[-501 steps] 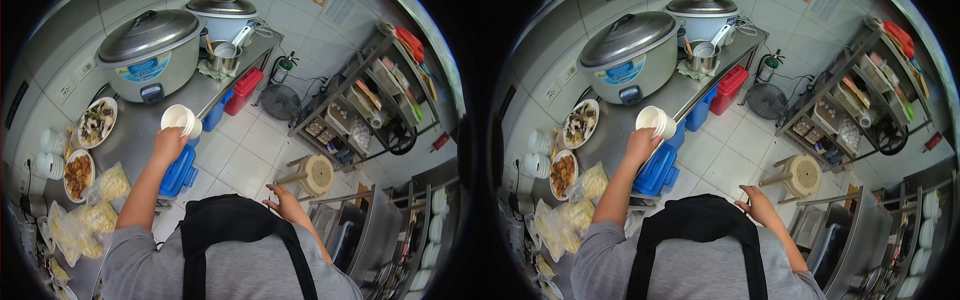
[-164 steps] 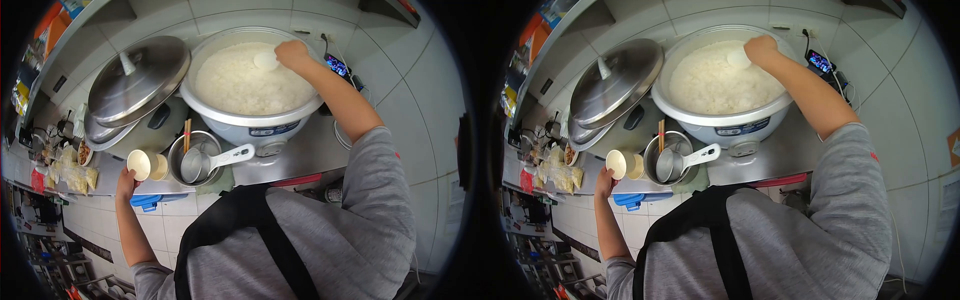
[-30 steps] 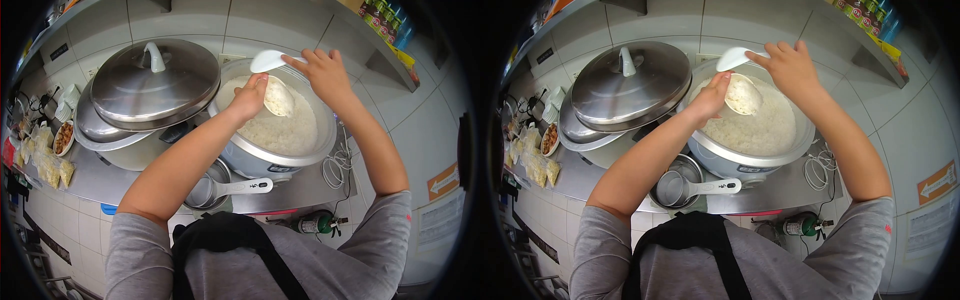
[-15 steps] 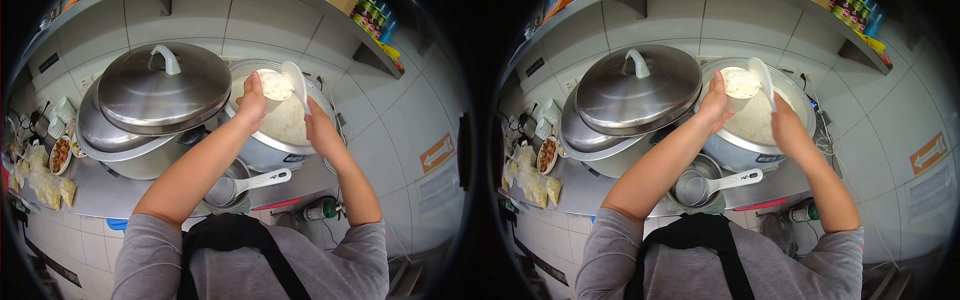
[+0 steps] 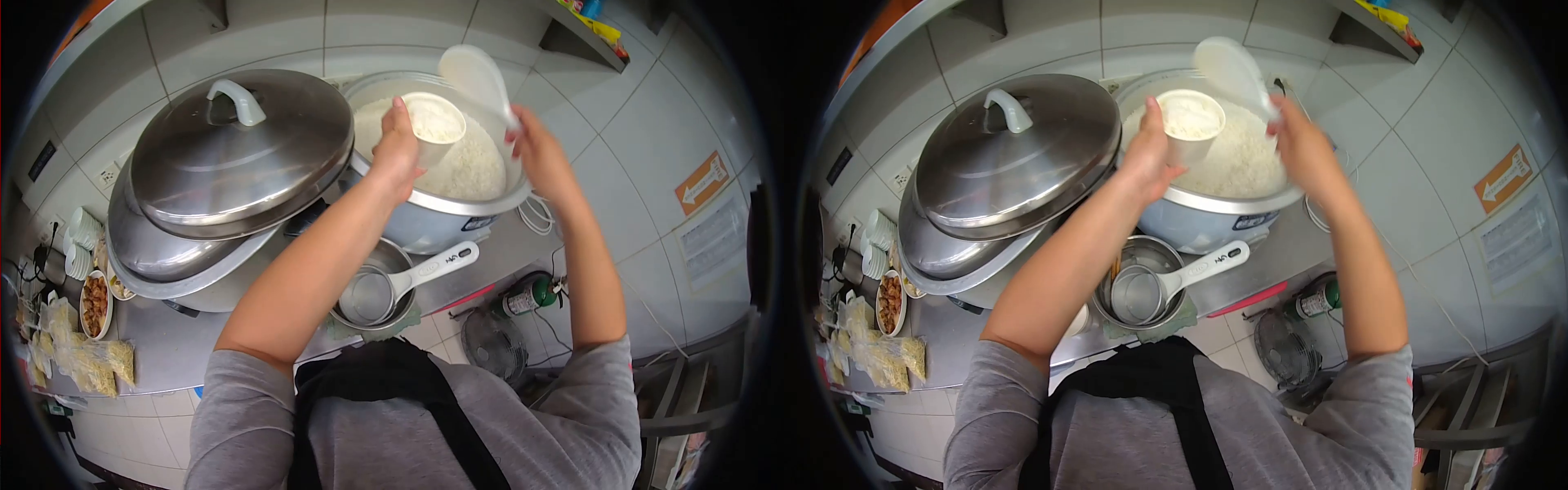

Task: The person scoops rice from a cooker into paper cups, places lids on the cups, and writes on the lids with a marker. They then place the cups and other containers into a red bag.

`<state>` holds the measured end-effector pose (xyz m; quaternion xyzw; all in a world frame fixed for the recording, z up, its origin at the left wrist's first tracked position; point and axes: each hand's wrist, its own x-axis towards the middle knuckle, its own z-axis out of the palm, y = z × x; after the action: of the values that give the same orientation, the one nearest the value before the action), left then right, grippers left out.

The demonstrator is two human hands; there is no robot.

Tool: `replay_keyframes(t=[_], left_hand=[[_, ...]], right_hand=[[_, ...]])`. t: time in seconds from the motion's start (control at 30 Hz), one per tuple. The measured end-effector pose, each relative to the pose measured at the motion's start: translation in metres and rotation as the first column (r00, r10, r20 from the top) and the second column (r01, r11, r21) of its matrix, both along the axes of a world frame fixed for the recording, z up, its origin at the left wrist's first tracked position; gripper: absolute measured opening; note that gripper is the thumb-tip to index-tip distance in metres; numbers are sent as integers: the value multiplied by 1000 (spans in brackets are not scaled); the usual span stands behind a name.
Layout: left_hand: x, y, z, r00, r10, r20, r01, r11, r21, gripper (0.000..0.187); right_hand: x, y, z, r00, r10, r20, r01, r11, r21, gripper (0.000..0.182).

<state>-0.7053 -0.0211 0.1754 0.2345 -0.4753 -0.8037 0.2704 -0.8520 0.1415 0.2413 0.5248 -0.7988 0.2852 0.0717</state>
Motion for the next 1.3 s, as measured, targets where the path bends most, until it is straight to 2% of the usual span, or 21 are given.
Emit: replay_keyframes(t=[0.03, 0.1, 0.13, 0.2, 0.27, 0.37, 0.47, 0.57, 0.63, 0.67, 0.73, 0.8, 0.87, 0.93, 0.97, 1.03, 1.07, 1.1, 1.13, 1.2, 1.3], left_hand=[[5, 2, 6, 999, 0, -40, 0, 1000, 0, 70], [9, 2, 19, 998, -5, -69, 6, 1000, 6, 69], [10, 0, 24, 992, 21, -123, -19, 1000, 16, 67], [13, 3, 39, 984, 53, -167, -48, 998, 33, 66], [20, 10, 53, 979, 95, -182, -85, 995, 59, 65], [22, 8, 53, 976, 147, -160, -142, 989, 44, 65], [21, 5, 44, 975, 162, -150, -167, 986, -21, 66], [10, -8, 27, 980, 171, -100, -180, 980, -87, 68], [6, -13, 19, 983, 177, -55, -183, 974, -135, 70], [4, -12, 16, 979, 195, -62, -201, 972, -126, 70], [-1, -11, 12, 969, 232, -81, -244, 944, -224, 70], [-2, -10, 10, 964, 257, -75, -267, 926, -268, 69], [-3, -8, 12, 954, 290, 69, -260, 923, -284, 68], [-8, -13, 6, 961, 273, 45, -251, 929, -273, 67], [-12, -15, 1, 966, 257, 32, -240, 937, -255, 67], [-20, -20, -1, 974, 218, 57, -202, 958, -206, 67], [-24, -22, -2, 977, 193, 88, -178, 972, -154, 68], [-27, -22, 0, 982, 172, 83, -157, 975, -160, 68], [-28, -22, 3, 990, 119, 73, -113, 990, -83, 68], [-28, -21, 9, 997, 50, 61, -49, 999, -15, 68], [-26, -23, 11, 999, -6, 39, 5, 999, 46, 69]], right_hand=[[-27, -9, 6, 995, -53, 84, 53, 999, 6, 39], [-92, -27, -25, 949, -141, -283, 213, 946, 244, 36], [-91, -30, -31, 952, -143, -272, 214, 944, 252, 36], [-81, -50, -48, 857, 53, -513, 332, 705, 627, 30], [-60, -60, -69, 841, 245, -483, 156, 745, 649, 24], [-13, -36, -46, 721, 413, -556, 90, 740, 666, 21], [-14, -18, -18, 711, 495, -499, -17, 721, 692, 25], [-46, -20, -9, 798, 500, -336, -136, 693, 708, 32], [-73, -28, -27, 911, 411, -13, -284, 652, 703, 37], [-83, -31, -32, 904, 427, -18, -290, 642, 710, 37], [-96, -36, -34, 870, 142, 472, -453, 610, 650, 37], [-105, -32, -27, 874, 98, 476, -410, 673, 615, 36], [-114, -25, -11, 875, 44, 481, -350, 744, 569, 35], [-119, -19, 14, 924, 11, 383, -177, 899, 400, 32], [-115, -19, 26, 926, 0, 377, -161, 904, 396, 32], [-107, -18, 45, 997, 76, 22, -79, 939, 335, 26], [-98, -17, 37, 998, 56, 16, -58, 942, 331, 26], [-82, -21, 18, 947, 92, -308, -43, 986, 162, 25], [-64, -25, 1, 795, 64, -603, -82, 997, -2, 30], [-16, -23, -28, 655, 57, -754, 26, 995, 97, 42], [23, -14, -34, 749, 56, -660, -1, 997, 84, 48]])
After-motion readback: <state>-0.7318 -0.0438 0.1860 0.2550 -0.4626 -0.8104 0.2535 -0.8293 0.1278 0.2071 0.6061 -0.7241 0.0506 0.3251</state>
